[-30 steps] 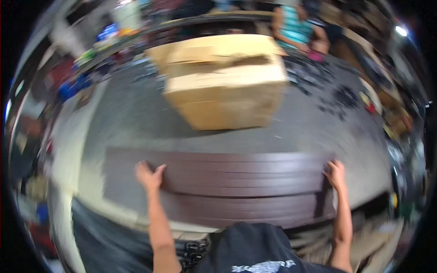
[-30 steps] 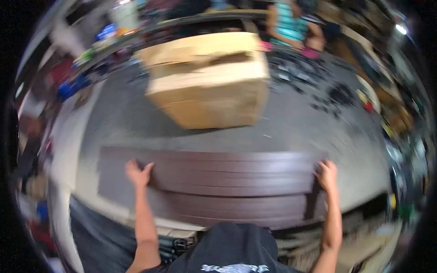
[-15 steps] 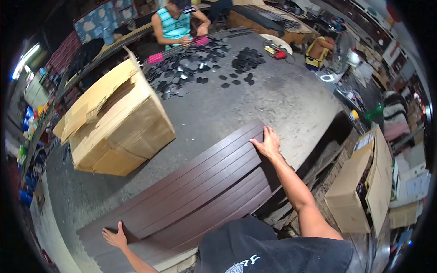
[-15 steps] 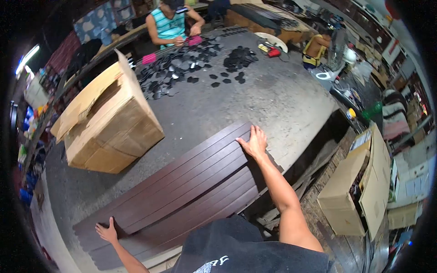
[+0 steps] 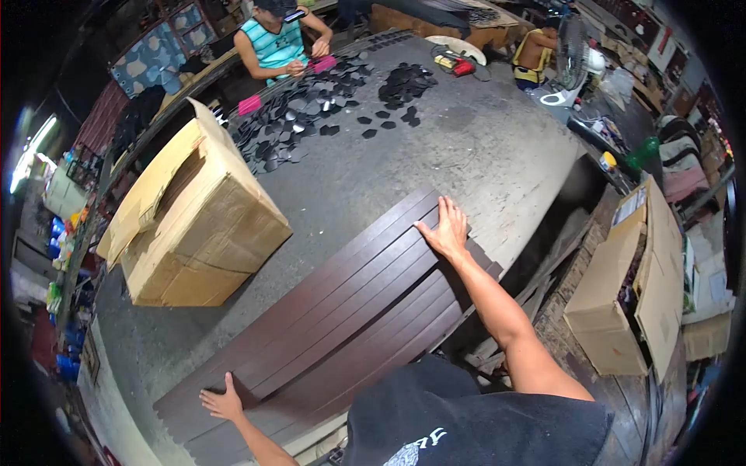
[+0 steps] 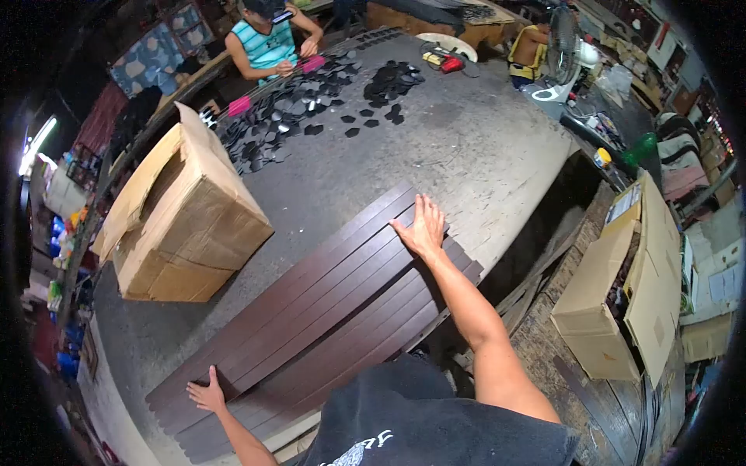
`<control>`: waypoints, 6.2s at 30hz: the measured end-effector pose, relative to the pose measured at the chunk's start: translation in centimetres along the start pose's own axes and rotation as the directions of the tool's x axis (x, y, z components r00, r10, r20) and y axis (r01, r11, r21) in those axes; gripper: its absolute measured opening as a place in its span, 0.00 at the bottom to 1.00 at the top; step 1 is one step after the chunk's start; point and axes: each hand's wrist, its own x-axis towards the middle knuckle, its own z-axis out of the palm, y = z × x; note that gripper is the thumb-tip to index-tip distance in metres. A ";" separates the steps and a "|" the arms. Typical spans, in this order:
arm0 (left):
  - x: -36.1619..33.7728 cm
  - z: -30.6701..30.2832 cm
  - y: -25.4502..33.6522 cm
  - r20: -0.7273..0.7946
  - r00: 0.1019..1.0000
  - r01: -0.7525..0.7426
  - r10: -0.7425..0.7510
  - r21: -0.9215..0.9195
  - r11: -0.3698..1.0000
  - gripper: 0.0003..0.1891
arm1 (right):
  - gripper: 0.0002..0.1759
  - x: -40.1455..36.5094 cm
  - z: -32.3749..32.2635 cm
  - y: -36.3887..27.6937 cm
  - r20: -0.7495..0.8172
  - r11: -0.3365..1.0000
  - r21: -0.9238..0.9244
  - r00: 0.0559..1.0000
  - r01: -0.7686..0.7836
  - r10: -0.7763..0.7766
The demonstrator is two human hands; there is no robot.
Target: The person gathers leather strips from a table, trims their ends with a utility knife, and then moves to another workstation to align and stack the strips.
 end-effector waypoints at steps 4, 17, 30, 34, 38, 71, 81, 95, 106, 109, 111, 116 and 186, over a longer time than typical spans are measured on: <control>-0.3 0.0 0.1 0.000 1.000 0.003 -0.003 -0.012 1.000 0.62 | 0.52 -0.3 -0.5 -0.6 0.020 1.000 -0.004 1.000 -0.024 0.024; -5.4 0.9 5.4 -0.025 1.000 -0.004 0.001 -0.127 0.992 0.48 | 0.48 0.4 0.1 0.1 0.042 0.988 0.137 0.997 -0.067 0.062; -32.4 0.6 10.6 -0.142 0.084 -0.932 0.986 -0.360 0.028 0.35 | 0.28 -14.9 -5.2 13.2 -0.232 0.879 0.354 0.880 -0.321 0.415; -31.8 2.7 10.0 -0.203 0.033 -0.943 0.979 -0.329 -0.037 0.29 | 0.31 -18.2 -4.4 13.4 -0.040 0.780 0.513 0.898 -0.358 0.438; -31.7 2.9 9.8 -0.237 0.035 -0.929 0.971 -0.365 -0.056 0.25 | 0.40 -16.9 -4.4 12.5 0.035 0.814 0.394 0.892 -0.427 0.450; -34.0 4.4 7.6 -0.260 0.055 -0.996 0.964 -0.083 0.034 0.25 | 0.32 -49.9 -19.9 12.2 0.610 0.754 0.527 0.792 -0.393 -0.013; -26.9 1.7 1.4 -0.184 0.110 -0.985 0.977 -0.149 0.083 0.30 | 0.22 -32.5 -16.0 7.5 0.283 0.891 0.422 0.909 0.168 -0.305; -13.0 -1.3 -15.2 -0.096 0.462 -0.882 0.882 -0.154 0.445 0.26 | 0.30 -18.9 -8.6 5.1 0.295 0.768 0.093 0.719 0.634 -0.629; -10.3 -4.2 -16.3 0.071 0.602 -0.782 0.795 -0.148 0.605 0.23 | 0.31 -14.2 -12.7 1.7 0.291 0.705 0.096 0.657 0.703 -0.695; -10.3 -3.9 -16.2 0.071 0.609 -0.777 0.790 -0.147 0.612 0.23 | 0.30 -13.3 -12.3 1.7 0.317 0.734 0.107 0.677 0.670 -0.664; -10.1 -4.0 -16.1 0.085 0.607 -0.774 0.790 -0.160 0.613 0.24 | 0.30 -13.5 -12.0 1.7 0.325 0.735 0.091 0.678 0.672 -0.660; -8.9 -4.7 -16.4 -0.056 0.639 -0.769 0.767 -0.041 0.638 0.22 | 0.28 -14.5 -9.9 2.9 0.278 0.700 0.048 0.664 0.713 -0.695; -0.9 2.0 -12.9 0.005 0.978 0.195 -0.208 -0.368 0.909 0.54 | 0.53 -7.4 -4.1 6.2 0.172 0.967 -0.004 0.952 -0.256 0.253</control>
